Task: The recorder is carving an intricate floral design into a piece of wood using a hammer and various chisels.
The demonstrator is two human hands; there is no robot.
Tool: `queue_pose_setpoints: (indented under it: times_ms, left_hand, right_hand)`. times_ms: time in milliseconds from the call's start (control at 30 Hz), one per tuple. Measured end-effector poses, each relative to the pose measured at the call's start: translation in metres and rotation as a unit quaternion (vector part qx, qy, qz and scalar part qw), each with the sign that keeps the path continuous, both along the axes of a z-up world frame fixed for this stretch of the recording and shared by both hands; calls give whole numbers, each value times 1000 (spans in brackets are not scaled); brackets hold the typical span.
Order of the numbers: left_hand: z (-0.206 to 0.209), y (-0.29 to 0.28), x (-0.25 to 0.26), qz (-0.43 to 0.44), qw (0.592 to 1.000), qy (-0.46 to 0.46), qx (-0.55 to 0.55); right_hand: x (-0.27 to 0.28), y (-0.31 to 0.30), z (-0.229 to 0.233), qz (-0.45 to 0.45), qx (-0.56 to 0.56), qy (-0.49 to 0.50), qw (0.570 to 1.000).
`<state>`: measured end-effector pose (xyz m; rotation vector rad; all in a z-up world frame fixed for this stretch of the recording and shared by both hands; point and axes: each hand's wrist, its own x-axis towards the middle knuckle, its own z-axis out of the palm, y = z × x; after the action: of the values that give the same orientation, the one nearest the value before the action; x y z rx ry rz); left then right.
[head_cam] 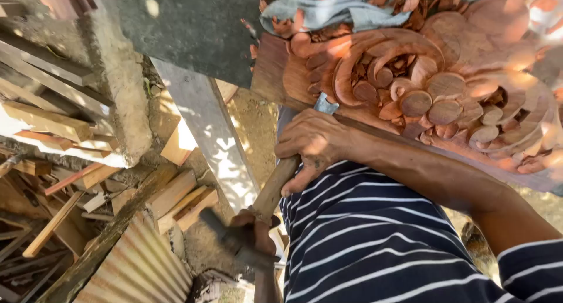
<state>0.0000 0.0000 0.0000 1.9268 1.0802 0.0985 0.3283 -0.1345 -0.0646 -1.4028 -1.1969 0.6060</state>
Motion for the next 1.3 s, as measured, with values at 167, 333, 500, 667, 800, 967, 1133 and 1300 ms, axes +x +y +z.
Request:
queue_pose_setpoints:
  times_ms: [167,333,500,667,800,967,1133,1300]
  left_hand:
    - [-7,3,-1,-93,952,177,230]
    - [25,-6,62,88,972,-173,-135]
    - [32,40,69,41,997,65,-29]
    - [29,27,90,95,981,-67,-156]
    - [64,18,154,75,975,-135,-158]
    - [66,18,164,63,979,-134,-142]
    - [66,29,153,35,983,-113,-140]
    - [45,62,87,88,959,24,-268]
  right_hand:
    - [3,1,2,-18,7,8,1000]
    - [-1,5,-4,-52,10,32,998]
    - [0,8,-2,-98,1,38,994]
    - [2,7,-4,-105,-8,34,994]
    - [6,9,-10,-146,0,29,989]
    - [11,9,0,-124,-19,58,990]
    - [10,7,-5,-148,-6,57,987]
    - [1,-17,30,-95,-13,-13,995]
